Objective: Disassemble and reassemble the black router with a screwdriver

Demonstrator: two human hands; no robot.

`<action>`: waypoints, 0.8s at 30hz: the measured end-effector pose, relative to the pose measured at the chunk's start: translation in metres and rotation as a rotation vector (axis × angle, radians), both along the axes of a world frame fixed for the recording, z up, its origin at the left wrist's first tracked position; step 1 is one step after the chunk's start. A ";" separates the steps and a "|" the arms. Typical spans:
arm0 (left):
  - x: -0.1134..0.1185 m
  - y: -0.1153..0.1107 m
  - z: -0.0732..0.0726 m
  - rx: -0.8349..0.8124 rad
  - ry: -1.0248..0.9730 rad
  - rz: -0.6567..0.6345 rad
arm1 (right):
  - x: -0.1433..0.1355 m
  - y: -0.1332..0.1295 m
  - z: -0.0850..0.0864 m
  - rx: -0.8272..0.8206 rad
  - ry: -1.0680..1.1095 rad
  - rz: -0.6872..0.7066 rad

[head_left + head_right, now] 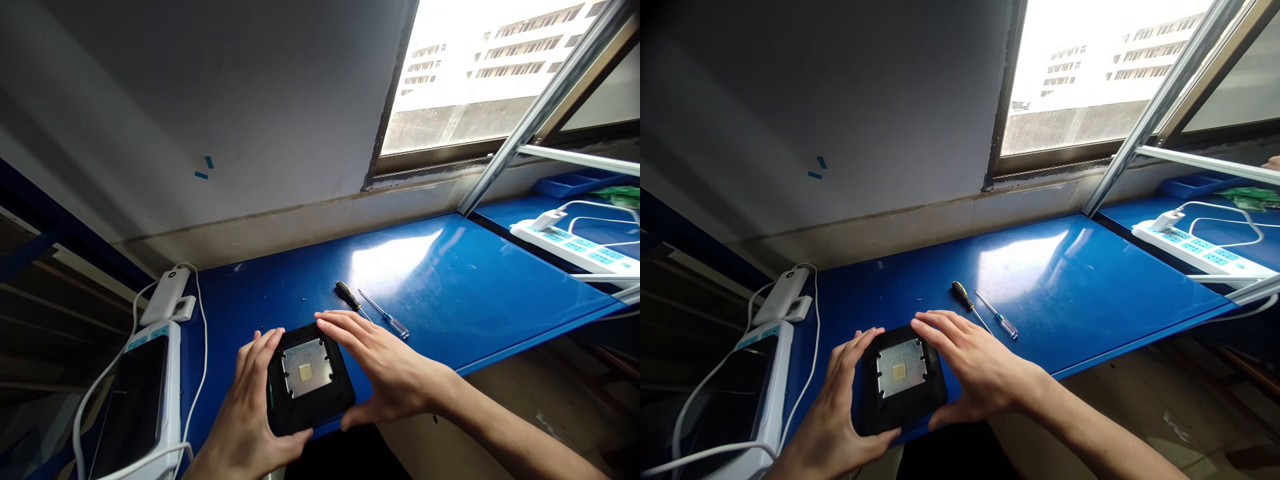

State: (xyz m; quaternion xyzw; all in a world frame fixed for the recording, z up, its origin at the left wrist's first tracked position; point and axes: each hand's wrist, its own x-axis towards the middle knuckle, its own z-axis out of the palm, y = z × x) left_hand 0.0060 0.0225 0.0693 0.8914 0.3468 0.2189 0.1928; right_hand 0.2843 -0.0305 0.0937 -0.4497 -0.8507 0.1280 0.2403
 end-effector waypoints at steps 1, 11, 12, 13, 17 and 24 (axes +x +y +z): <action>0.000 0.000 0.001 -0.004 -0.007 0.002 | 0.001 0.000 0.000 -0.007 0.004 0.001; 0.002 -0.002 -0.001 -0.039 0.006 -0.031 | 0.002 -0.003 -0.006 -0.055 0.032 -0.017; 0.003 -0.002 -0.001 -0.026 0.008 -0.043 | 0.001 -0.002 -0.007 -0.051 0.036 -0.020; 0.004 -0.001 -0.001 -0.007 0.009 -0.058 | 0.001 -0.002 -0.009 -0.044 0.039 -0.021; 0.012 -0.001 -0.004 0.087 0.037 -0.066 | -0.002 -0.001 -0.011 -0.002 0.023 -0.030; 0.032 -0.007 -0.012 0.149 -0.004 -0.101 | -0.015 -0.003 0.003 0.094 -0.073 -0.005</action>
